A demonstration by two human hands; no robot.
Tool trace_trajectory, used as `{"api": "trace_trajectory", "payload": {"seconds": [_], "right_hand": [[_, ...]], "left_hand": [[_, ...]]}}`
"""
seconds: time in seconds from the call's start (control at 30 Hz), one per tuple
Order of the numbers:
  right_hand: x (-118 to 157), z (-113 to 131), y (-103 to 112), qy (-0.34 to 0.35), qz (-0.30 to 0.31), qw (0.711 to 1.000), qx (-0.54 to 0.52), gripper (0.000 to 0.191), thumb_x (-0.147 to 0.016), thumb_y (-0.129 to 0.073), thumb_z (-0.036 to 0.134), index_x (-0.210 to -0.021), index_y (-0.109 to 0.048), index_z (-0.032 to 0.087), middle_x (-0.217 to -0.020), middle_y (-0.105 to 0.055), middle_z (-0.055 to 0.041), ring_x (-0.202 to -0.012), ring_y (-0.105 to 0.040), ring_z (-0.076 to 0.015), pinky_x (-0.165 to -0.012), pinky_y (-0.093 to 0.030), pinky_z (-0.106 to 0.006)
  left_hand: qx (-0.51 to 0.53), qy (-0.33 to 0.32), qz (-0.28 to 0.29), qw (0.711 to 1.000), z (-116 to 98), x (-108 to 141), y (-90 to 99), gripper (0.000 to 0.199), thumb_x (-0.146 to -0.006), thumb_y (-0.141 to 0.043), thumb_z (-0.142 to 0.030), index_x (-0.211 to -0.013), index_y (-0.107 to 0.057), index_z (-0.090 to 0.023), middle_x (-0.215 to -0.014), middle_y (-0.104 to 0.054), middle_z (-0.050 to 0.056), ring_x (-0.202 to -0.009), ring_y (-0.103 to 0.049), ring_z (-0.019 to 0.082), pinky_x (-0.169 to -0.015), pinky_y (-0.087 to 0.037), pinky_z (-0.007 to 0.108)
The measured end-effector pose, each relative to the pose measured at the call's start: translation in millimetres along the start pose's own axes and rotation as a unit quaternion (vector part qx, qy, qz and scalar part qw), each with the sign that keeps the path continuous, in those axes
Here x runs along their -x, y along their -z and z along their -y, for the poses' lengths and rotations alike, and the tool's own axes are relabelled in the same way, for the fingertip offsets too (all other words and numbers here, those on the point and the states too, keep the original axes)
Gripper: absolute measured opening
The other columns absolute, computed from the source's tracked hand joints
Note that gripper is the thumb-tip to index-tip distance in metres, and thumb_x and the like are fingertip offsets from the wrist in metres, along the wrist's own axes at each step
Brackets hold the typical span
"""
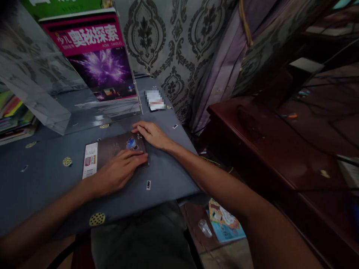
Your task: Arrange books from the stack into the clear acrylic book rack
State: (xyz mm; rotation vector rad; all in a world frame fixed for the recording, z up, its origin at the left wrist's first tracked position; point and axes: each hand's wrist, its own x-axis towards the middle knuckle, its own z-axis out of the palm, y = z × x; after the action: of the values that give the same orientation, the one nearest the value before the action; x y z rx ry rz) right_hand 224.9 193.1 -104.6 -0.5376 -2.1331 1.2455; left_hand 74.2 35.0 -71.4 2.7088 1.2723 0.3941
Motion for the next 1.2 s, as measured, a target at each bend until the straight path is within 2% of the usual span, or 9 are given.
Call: {"api": "trace_trajectory", "payload": {"seconds": [0.17,0.3,0.43,0.5,0.63,0.77,0.87,1.03,1.2], "right_hand": [[2,3,0,0.009,-0.001,1.000,0.022,0.030,-0.103,-0.043,0.027,-0.121,-0.066,0.018,-0.112,-0.076,-0.0075,-0.107,-0.069,-0.0203,-0.096,-0.052,-0.038],[4,6,0,0.015,0.000,0.999,0.050,0.030,-0.102,-0.044,0.026,-0.121,-0.066,0.019,-0.113,-0.076,-0.0067,-0.107,-0.069,-0.0207,-0.097,-0.051,-0.040],[4,7,0,0.023,0.006,0.997,0.068,0.031,-0.101,-0.044,0.027,-0.121,-0.067,0.018,-0.113,-0.076,-0.0077,-0.107,-0.069,-0.0212,-0.096,-0.051,-0.039],[4,8,0,0.025,0.005,0.997,0.075,0.031,-0.101,-0.044,0.027,-0.121,-0.067,0.018,-0.113,-0.076,-0.0074,-0.105,-0.069,-0.0212,-0.095,-0.052,-0.039],[4,11,0,0.031,-0.001,0.995,0.090,0.032,-0.102,-0.045,0.031,-0.119,-0.068,0.019,-0.114,-0.075,-0.0073,-0.108,-0.069,-0.0215,-0.095,-0.052,-0.038],[5,15,0,0.028,-0.003,0.996,0.081,0.042,-0.104,-0.042,0.046,-0.112,-0.072,0.018,-0.112,-0.076,-0.0083,-0.107,-0.069,-0.0241,-0.095,-0.052,-0.040],[5,16,1,0.001,-0.011,1.000,0.026,0.058,-0.102,-0.037,0.061,-0.108,-0.074,0.017,-0.104,-0.077,-0.0091,-0.099,-0.071,-0.0255,-0.091,-0.054,-0.040],[4,13,1,-0.056,-0.036,0.989,-0.135,0.075,-0.094,-0.035,0.077,-0.106,-0.074,0.014,-0.090,-0.076,-0.0101,-0.086,-0.071,-0.0242,-0.083,-0.056,-0.038],[6,18,-1,-0.051,-0.036,0.969,-0.240,0.071,-0.088,-0.044,0.080,-0.112,-0.070,0.017,-0.109,-0.073,-0.0122,-0.095,-0.070,-0.0240,-0.082,-0.057,-0.037]], "left_hand": [[-0.047,0.007,0.014,0.999,-14,20,1.0,0.040,-0.102,-0.039,-0.017,-0.140,-0.048,-0.017,-0.137,-0.063,0.013,-0.130,-0.055,0.024,-0.110,-0.043,0.049],[-0.155,0.109,-0.019,0.982,-12,33,-6.4,0.039,-0.104,-0.041,-0.031,-0.138,-0.052,-0.015,-0.142,-0.059,0.018,-0.133,-0.053,0.033,-0.108,-0.042,0.059],[-0.235,0.182,-0.004,0.955,-11,40,-15.8,0.050,-0.101,-0.047,-0.044,-0.141,-0.051,-0.015,-0.146,-0.054,0.023,-0.136,-0.048,0.043,-0.104,-0.045,0.063],[-0.261,0.162,0.010,0.952,-11,41,-19.8,0.051,-0.101,-0.049,-0.041,-0.144,-0.048,-0.015,-0.143,-0.055,0.026,-0.134,-0.051,0.046,-0.101,-0.048,0.063],[-0.300,0.105,0.021,0.948,-10,45,-19.5,0.051,-0.098,-0.044,-0.017,-0.149,-0.041,-0.013,-0.135,-0.060,0.029,-0.125,-0.060,0.043,-0.096,-0.053,0.057],[-0.277,0.071,-0.005,0.958,-3,49,0.5,0.047,-0.096,-0.039,-0.011,-0.143,-0.046,-0.012,-0.121,-0.069,0.023,-0.111,-0.069,0.033,-0.086,-0.059,0.041],[-0.211,0.103,-0.072,0.969,0,48,24.1,0.036,-0.099,-0.036,-0.013,-0.130,-0.053,-0.017,-0.095,-0.075,0.011,-0.085,-0.074,0.023,-0.068,-0.058,0.030],[-0.039,0.189,-0.161,0.968,-7,36,66.5,0.025,-0.103,-0.034,-0.025,-0.112,-0.057,-0.022,-0.069,-0.068,-0.003,-0.048,-0.060,0.012,-0.046,-0.042,0.022],[0.055,0.273,-0.240,0.930,-11,28,98.8,0.027,-0.100,-0.041,-0.036,-0.099,-0.063,-0.022,-0.055,-0.052,-0.007,-0.045,-0.048,0.010,-0.047,-0.038,0.022]]}}
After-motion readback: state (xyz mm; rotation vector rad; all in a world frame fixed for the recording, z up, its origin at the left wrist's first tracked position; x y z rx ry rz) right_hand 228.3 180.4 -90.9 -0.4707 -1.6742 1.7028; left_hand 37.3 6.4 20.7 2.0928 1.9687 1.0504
